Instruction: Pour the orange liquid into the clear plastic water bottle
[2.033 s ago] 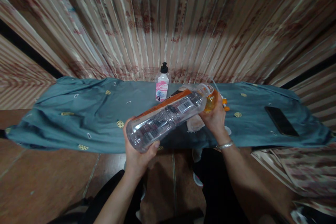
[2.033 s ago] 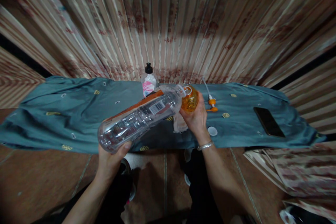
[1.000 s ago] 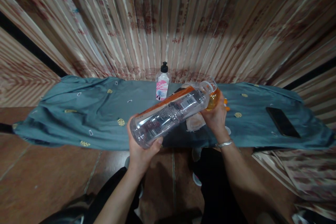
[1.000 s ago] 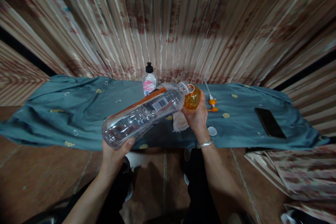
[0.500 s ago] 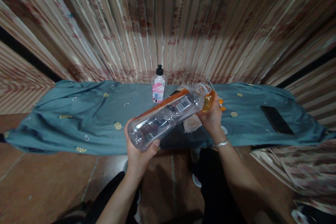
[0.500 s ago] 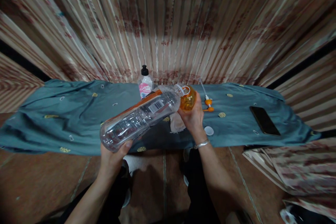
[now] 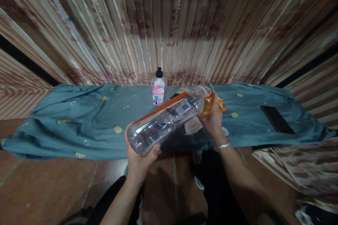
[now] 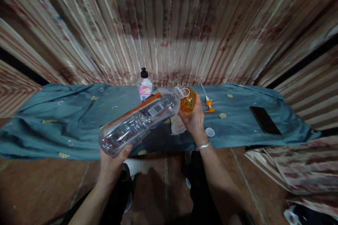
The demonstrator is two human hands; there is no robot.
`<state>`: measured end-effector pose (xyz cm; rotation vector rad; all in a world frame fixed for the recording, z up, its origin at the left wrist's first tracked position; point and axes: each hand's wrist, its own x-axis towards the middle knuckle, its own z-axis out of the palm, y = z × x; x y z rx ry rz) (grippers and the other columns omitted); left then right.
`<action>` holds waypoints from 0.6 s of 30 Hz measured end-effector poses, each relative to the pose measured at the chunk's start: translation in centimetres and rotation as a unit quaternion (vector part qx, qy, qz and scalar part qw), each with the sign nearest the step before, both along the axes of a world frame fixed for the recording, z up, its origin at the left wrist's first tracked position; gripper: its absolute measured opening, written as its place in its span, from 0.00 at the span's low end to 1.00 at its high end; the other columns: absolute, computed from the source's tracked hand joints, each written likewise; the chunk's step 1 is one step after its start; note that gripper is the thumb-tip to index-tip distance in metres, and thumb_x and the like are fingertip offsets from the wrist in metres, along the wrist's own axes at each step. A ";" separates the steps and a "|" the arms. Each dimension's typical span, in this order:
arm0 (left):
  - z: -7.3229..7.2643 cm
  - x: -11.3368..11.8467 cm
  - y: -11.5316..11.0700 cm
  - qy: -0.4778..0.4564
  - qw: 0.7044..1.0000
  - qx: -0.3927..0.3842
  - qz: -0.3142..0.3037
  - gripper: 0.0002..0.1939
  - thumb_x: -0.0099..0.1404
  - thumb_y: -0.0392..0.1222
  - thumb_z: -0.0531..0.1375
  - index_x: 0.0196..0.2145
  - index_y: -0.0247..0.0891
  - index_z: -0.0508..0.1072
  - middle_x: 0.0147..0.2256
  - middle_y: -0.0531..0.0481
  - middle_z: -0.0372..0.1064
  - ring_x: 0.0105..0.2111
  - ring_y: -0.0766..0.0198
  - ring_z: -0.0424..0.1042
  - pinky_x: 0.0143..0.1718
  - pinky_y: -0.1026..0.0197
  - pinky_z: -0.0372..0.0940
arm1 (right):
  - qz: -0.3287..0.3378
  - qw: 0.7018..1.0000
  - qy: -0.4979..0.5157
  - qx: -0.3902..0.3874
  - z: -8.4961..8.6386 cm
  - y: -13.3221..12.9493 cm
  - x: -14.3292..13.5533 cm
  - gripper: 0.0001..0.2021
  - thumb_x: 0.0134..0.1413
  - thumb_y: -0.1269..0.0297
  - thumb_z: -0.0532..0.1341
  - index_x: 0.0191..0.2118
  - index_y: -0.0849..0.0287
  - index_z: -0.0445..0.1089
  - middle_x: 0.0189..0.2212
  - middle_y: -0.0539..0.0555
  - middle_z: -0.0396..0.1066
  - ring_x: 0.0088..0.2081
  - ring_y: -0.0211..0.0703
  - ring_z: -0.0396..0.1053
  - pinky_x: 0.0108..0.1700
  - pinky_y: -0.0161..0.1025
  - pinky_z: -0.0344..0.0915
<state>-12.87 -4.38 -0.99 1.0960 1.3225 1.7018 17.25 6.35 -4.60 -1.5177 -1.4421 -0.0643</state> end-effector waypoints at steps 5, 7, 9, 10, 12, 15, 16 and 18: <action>-0.4 0.1 -0.1 -0.002 1.000 0.005 0.001 0.54 0.47 0.69 0.84 0.61 0.38 0.72 0.56 0.32 0.81 0.55 0.38 0.85 0.61 0.38 0.79 | 0.000 1.000 0.005 -0.008 -0.4 0.0 0.2 0.55 0.55 0.48 0.76 0.81 0.58 0.53 0.72 0.74 0.74 0.71 0.73 0.76 0.70 0.73 0.77; -0.5 -0.1 -0.1 -0.001 1.000 0.012 -0.008 0.54 0.49 0.67 0.84 0.63 0.38 0.72 0.58 0.31 0.80 0.56 0.37 0.85 0.62 0.37 0.79 | -0.002 1.000 0.006 -0.006 -0.4 0.1 0.2 0.55 0.54 0.46 0.77 0.81 0.58 0.54 0.72 0.73 0.74 0.71 0.73 0.76 0.70 0.73 0.77; -0.7 -0.3 -0.2 -0.001 0.999 0.010 -0.031 0.53 0.51 0.65 0.84 0.64 0.38 0.71 0.59 0.31 0.80 0.56 0.38 0.85 0.62 0.37 0.80 | -0.008 1.000 0.005 -0.004 -0.4 0.1 0.1 0.54 0.54 0.46 0.76 0.80 0.58 0.56 0.72 0.74 0.75 0.71 0.74 0.76 0.70 0.73 0.77; -0.9 -0.3 -0.2 -0.002 0.999 0.011 -0.038 0.52 0.52 0.65 0.83 0.65 0.39 0.71 0.59 0.32 0.80 0.55 0.39 0.85 0.61 0.38 0.81 | -0.012 1.000 0.005 -0.005 -0.3 0.0 0.1 0.54 0.54 0.45 0.76 0.79 0.59 0.56 0.72 0.75 0.75 0.71 0.74 0.76 0.70 0.73 0.77; -1.1 -0.2 -0.3 -0.006 0.999 0.024 -0.038 0.51 0.54 0.65 0.83 0.66 0.39 0.70 0.58 0.34 0.81 0.53 0.41 0.86 0.58 0.40 0.82 | -0.019 1.000 0.004 -0.008 -0.2 0.0 0.1 0.53 0.54 0.45 0.76 0.79 0.61 0.57 0.71 0.75 0.75 0.70 0.74 0.77 0.69 0.72 0.78; -1.1 -0.1 -0.4 -0.015 0.999 0.035 -0.034 0.50 0.56 0.64 0.82 0.66 0.39 0.70 0.57 0.34 0.81 0.52 0.41 0.87 0.59 0.39 0.82 | -0.020 1.000 0.001 -0.013 -0.1 0.0 0.0 0.54 0.54 0.44 0.76 0.79 0.60 0.57 0.71 0.74 0.76 0.69 0.73 0.78 0.68 0.70 0.80; -0.9 -0.2 -0.4 -0.015 0.999 0.030 -0.039 0.49 0.56 0.63 0.83 0.65 0.39 0.70 0.57 0.34 0.81 0.52 0.41 0.87 0.60 0.38 0.82 | -0.020 1.000 0.000 -0.013 0.0 0.0 0.0 0.54 0.54 0.44 0.76 0.79 0.60 0.57 0.70 0.74 0.76 0.69 0.72 0.78 0.68 0.70 0.80; -0.4 -0.5 -0.4 -0.011 0.999 0.019 -0.045 0.49 0.55 0.62 0.83 0.64 0.39 0.70 0.57 0.33 0.81 0.54 0.39 0.87 0.61 0.36 0.81 | -0.019 1.000 -0.002 -0.012 0.0 0.0 0.0 0.54 0.54 0.43 0.76 0.80 0.61 0.56 0.70 0.74 0.76 0.70 0.72 0.78 0.68 0.70 0.79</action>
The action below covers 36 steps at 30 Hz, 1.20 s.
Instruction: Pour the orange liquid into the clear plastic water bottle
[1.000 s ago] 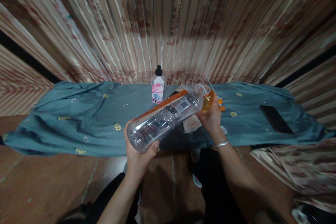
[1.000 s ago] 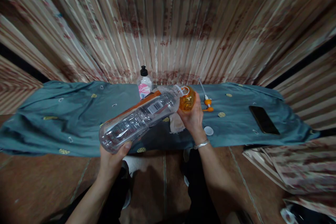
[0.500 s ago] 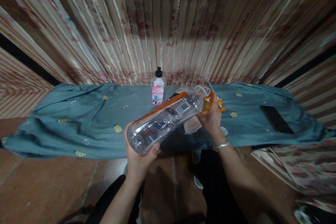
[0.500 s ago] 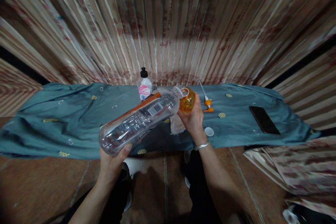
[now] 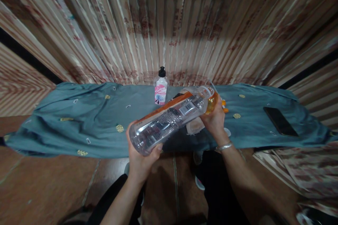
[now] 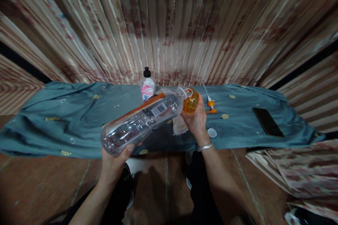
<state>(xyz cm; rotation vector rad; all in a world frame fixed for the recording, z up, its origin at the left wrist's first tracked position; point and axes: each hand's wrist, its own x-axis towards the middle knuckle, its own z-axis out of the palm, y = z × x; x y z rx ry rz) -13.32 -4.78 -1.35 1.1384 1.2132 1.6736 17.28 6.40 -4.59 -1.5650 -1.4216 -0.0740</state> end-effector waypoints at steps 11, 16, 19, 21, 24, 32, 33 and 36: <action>0.0 -1.2 0.1 0.034 0.997 -0.043 -0.049 0.44 0.53 0.57 0.85 0.59 0.39 0.74 0.53 0.36 0.83 0.57 0.37 0.86 0.65 0.35 0.79 | 0.004 1.000 0.003 0.002 0.2 -0.2 0.1 0.52 0.57 0.47 0.75 0.80 0.57 0.56 0.71 0.72 0.76 0.70 0.71 0.77 0.69 0.70 0.79; 0.2 -1.0 0.2 0.039 0.997 -0.035 -0.049 0.44 0.54 0.57 0.85 0.60 0.39 0.73 0.54 0.35 0.83 0.53 0.40 0.87 0.62 0.37 0.81 | 0.001 1.000 -0.003 0.008 0.2 -0.1 -0.1 0.54 0.55 0.44 0.76 0.80 0.58 0.56 0.69 0.73 0.77 0.69 0.72 0.79 0.68 0.71 0.80; 0.3 -0.3 0.2 0.016 1.000 -0.010 0.003 0.48 0.52 0.62 0.85 0.61 0.38 0.71 0.57 0.32 0.81 0.54 0.39 0.86 0.61 0.38 0.81 | 0.003 1.000 -0.006 0.021 0.2 0.0 -0.2 0.53 0.56 0.42 0.75 0.79 0.59 0.57 0.69 0.73 0.78 0.68 0.72 0.79 0.67 0.70 0.80; 0.3 -0.2 0.2 0.008 1.000 -0.018 -0.003 0.49 0.51 0.63 0.84 0.61 0.39 0.71 0.57 0.32 0.81 0.54 0.39 0.86 0.61 0.37 0.81 | 0.003 1.000 -0.006 0.024 0.2 0.0 -0.3 0.52 0.57 0.42 0.75 0.79 0.59 0.57 0.68 0.73 0.77 0.69 0.72 0.79 0.67 0.69 0.80; 0.1 -0.8 0.1 0.008 0.998 -0.035 -0.042 0.49 0.53 0.58 0.85 0.63 0.39 0.70 0.58 0.32 0.80 0.55 0.38 0.86 0.62 0.36 0.81 | 0.004 1.000 -0.004 0.014 0.2 0.0 -0.4 0.51 0.58 0.41 0.74 0.79 0.57 0.57 0.69 0.72 0.77 0.69 0.71 0.78 0.67 0.68 0.80; 0.3 -1.6 0.2 0.017 0.998 -0.031 -0.042 0.50 0.51 0.54 0.86 0.64 0.41 0.70 0.58 0.35 0.81 0.56 0.38 0.86 0.62 0.38 0.80 | 0.000 1.000 -0.008 0.018 0.4 0.1 -0.5 0.50 0.58 0.39 0.73 0.77 0.59 0.59 0.68 0.72 0.78 0.67 0.70 0.80 0.67 0.68 0.80; 0.2 -1.6 0.2 0.014 0.998 -0.038 -0.042 0.51 0.51 0.55 0.86 0.65 0.41 0.70 0.58 0.35 0.81 0.56 0.38 0.86 0.61 0.38 0.81 | 0.002 1.000 -0.009 0.017 0.4 0.1 -0.5 0.49 0.58 0.40 0.73 0.77 0.58 0.60 0.68 0.72 0.78 0.68 0.70 0.80 0.67 0.68 0.80; 0.0 -1.6 0.2 0.015 0.998 -0.046 -0.048 0.51 0.51 0.55 0.86 0.66 0.41 0.70 0.58 0.35 0.81 0.55 0.39 0.86 0.60 0.38 0.82 | 0.001 1.000 -0.010 0.013 0.3 0.1 -0.4 0.49 0.58 0.41 0.74 0.77 0.58 0.59 0.68 0.72 0.78 0.68 0.70 0.79 0.67 0.68 0.81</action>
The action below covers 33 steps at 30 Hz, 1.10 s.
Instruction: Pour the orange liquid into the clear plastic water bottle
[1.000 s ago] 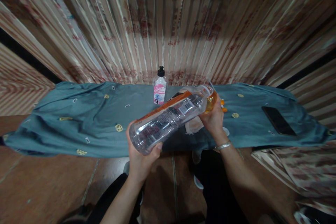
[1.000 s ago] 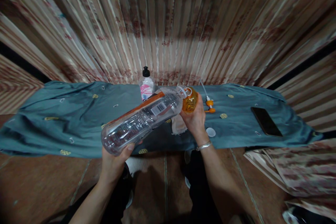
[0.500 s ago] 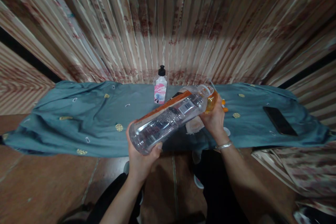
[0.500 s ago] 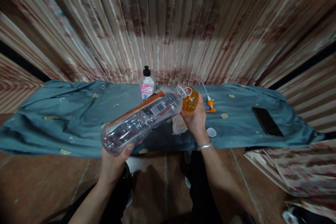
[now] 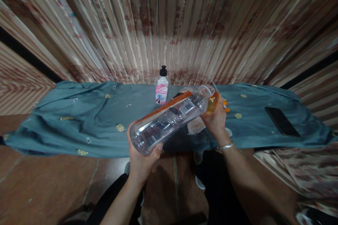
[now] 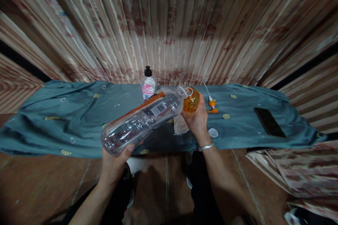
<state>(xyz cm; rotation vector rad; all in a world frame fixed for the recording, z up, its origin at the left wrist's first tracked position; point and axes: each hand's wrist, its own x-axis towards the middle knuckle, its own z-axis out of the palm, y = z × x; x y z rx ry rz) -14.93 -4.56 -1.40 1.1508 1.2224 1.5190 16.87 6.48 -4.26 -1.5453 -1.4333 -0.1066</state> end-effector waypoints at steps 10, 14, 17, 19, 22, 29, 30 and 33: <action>0.6 0.5 0.0 0.014 1.000 0.026 -0.001 0.48 0.54 0.56 0.85 0.65 0.41 0.70 0.58 0.35 0.82 0.55 0.40 0.86 0.60 0.39 0.82 | -0.006 1.000 -0.001 0.008 0.1 0.0 -0.1 0.49 0.57 0.41 0.73 0.77 0.59 0.60 0.65 0.72 0.80 0.65 0.70 0.82 0.64 0.68 0.82; 0.1 1.5 0.1 0.003 0.995 0.066 0.072 0.48 0.55 0.65 0.82 0.63 0.40 0.72 0.55 0.36 0.82 0.51 0.42 0.86 0.55 0.42 0.83 | 0.000 1.000 -0.007 0.008 0.2 -0.1 0.0 0.48 0.58 0.42 0.74 0.77 0.58 0.60 0.66 0.71 0.80 0.65 0.70 0.81 0.64 0.67 0.82; -0.2 1.7 0.0 -0.002 0.997 0.048 0.062 0.51 0.55 0.66 0.83 0.65 0.39 0.71 0.58 0.33 0.80 0.54 0.39 0.86 0.60 0.38 0.81 | -0.002 1.000 -0.009 0.012 0.1 -0.1 0.0 0.49 0.58 0.41 0.73 0.78 0.58 0.59 0.66 0.71 0.80 0.66 0.70 0.81 0.64 0.68 0.82; 0.0 1.3 -0.1 -0.004 0.999 0.023 0.024 0.52 0.55 0.62 0.84 0.68 0.39 0.69 0.60 0.32 0.79 0.55 0.39 0.86 0.62 0.36 0.80 | -0.008 1.000 -0.008 0.014 0.0 0.0 0.0 0.49 0.58 0.40 0.73 0.78 0.58 0.60 0.66 0.71 0.80 0.65 0.70 0.82 0.64 0.68 0.83; 0.5 0.6 -0.1 0.000 1.000 0.017 0.003 0.51 0.54 0.58 0.85 0.66 0.39 0.70 0.60 0.32 0.80 0.55 0.38 0.86 0.62 0.36 0.80 | -0.010 1.000 -0.003 0.012 -0.1 0.0 0.0 0.51 0.57 0.39 0.73 0.78 0.59 0.59 0.66 0.72 0.80 0.65 0.71 0.81 0.64 0.68 0.82; 0.4 0.6 0.0 -0.007 1.000 0.023 0.017 0.51 0.53 0.59 0.85 0.65 0.39 0.70 0.59 0.32 0.81 0.57 0.36 0.86 0.64 0.35 0.79 | 0.002 1.000 0.000 -0.004 0.1 0.0 0.1 0.51 0.57 0.42 0.74 0.78 0.59 0.58 0.67 0.72 0.78 0.66 0.71 0.80 0.65 0.69 0.81; 0.3 0.6 0.0 -0.012 1.000 0.014 0.008 0.51 0.53 0.58 0.85 0.65 0.38 0.70 0.58 0.32 0.81 0.58 0.35 0.85 0.65 0.34 0.79 | 0.001 1.000 -0.001 -0.005 0.1 0.0 0.1 0.50 0.57 0.42 0.74 0.78 0.58 0.58 0.67 0.72 0.78 0.66 0.71 0.80 0.65 0.69 0.81; 0.0 0.3 -0.1 -0.016 1.000 -0.006 -0.010 0.51 0.52 0.55 0.86 0.65 0.39 0.70 0.57 0.33 0.81 0.58 0.34 0.86 0.65 0.34 0.79 | -0.008 1.000 -0.007 0.002 0.0 0.0 0.1 0.48 0.59 0.41 0.73 0.77 0.57 0.59 0.67 0.71 0.78 0.67 0.69 0.80 0.66 0.67 0.81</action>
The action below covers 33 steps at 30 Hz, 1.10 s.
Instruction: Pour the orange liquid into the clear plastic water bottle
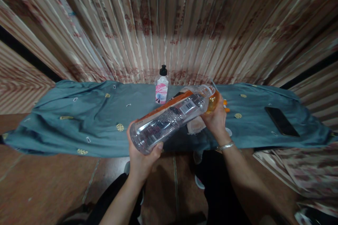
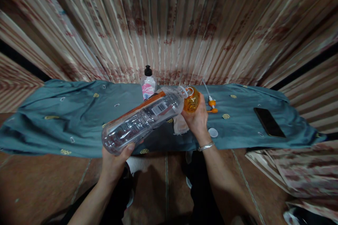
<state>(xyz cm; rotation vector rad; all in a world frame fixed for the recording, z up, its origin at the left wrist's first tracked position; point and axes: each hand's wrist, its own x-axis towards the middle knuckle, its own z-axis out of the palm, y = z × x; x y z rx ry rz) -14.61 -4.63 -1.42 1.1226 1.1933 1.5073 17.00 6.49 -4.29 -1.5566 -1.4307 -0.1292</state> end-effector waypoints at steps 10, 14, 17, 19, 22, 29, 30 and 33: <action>0.4 0.0 0.1 0.006 1.000 0.016 0.021 0.53 0.52 0.56 0.86 0.67 0.40 0.68 0.58 0.34 0.82 0.56 0.38 0.87 0.62 0.38 0.81 | -0.005 1.000 -0.016 0.023 -0.4 0.3 0.0 0.50 0.58 0.37 0.73 0.76 0.60 0.60 0.67 0.74 0.79 0.67 0.72 0.80 0.66 0.70 0.81; 0.6 0.0 0.1 0.013 0.999 0.024 0.029 0.53 0.51 0.57 0.86 0.66 0.40 0.68 0.60 0.33 0.82 0.56 0.38 0.87 0.63 0.37 0.81 | 0.002 1.000 -0.005 0.008 -0.2 0.2 0.0 0.51 0.56 0.39 0.75 0.77 0.59 0.59 0.68 0.74 0.78 0.68 0.73 0.79 0.67 0.72 0.80; 0.3 -0.2 0.0 0.019 0.999 0.029 0.015 0.52 0.54 0.56 0.85 0.68 0.40 0.67 0.62 0.31 0.80 0.59 0.38 0.86 0.64 0.38 0.80 | 0.006 1.000 0.002 0.004 -0.1 0.1 0.0 0.52 0.55 0.39 0.75 0.77 0.58 0.59 0.68 0.73 0.78 0.67 0.73 0.79 0.67 0.71 0.80; 0.0 -0.3 0.1 0.022 0.999 0.031 0.011 0.52 0.55 0.55 0.85 0.69 0.39 0.66 0.64 0.29 0.79 0.61 0.37 0.85 0.66 0.38 0.79 | 0.009 1.000 0.004 0.002 0.0 0.0 0.0 0.52 0.54 0.40 0.75 0.77 0.58 0.59 0.68 0.73 0.78 0.67 0.72 0.80 0.66 0.71 0.80; -0.3 -0.4 0.1 0.024 0.999 0.033 0.018 0.52 0.54 0.54 0.85 0.68 0.39 0.67 0.63 0.30 0.80 0.61 0.37 0.85 0.66 0.36 0.78 | 0.011 1.000 0.008 -0.001 0.2 0.0 -0.1 0.51 0.54 0.41 0.75 0.76 0.59 0.60 0.67 0.73 0.79 0.66 0.72 0.80 0.65 0.70 0.81; -0.4 -0.4 0.1 0.004 1.000 0.026 0.012 0.53 0.54 0.53 0.85 0.69 0.40 0.67 0.63 0.31 0.79 0.61 0.35 0.85 0.66 0.35 0.78 | 0.005 1.000 0.007 -0.011 0.4 -0.1 -0.2 0.48 0.56 0.41 0.75 0.75 0.58 0.61 0.67 0.72 0.78 0.67 0.72 0.80 0.65 0.70 0.81; -0.4 -0.4 0.0 0.007 1.000 0.028 0.012 0.53 0.54 0.53 0.85 0.69 0.40 0.67 0.63 0.30 0.79 0.61 0.36 0.85 0.66 0.35 0.78 | 0.004 1.000 0.007 -0.013 0.4 -0.1 -0.2 0.49 0.56 0.42 0.75 0.76 0.57 0.61 0.67 0.72 0.78 0.67 0.72 0.80 0.65 0.70 0.81; -0.2 -0.4 0.0 0.014 0.999 0.031 0.010 0.52 0.55 0.53 0.85 0.69 0.39 0.67 0.64 0.29 0.79 0.61 0.35 0.85 0.66 0.35 0.78 | 0.007 1.000 0.001 -0.005 0.2 -0.1 -0.1 0.50 0.56 0.41 0.74 0.77 0.58 0.59 0.67 0.73 0.78 0.67 0.72 0.80 0.66 0.71 0.81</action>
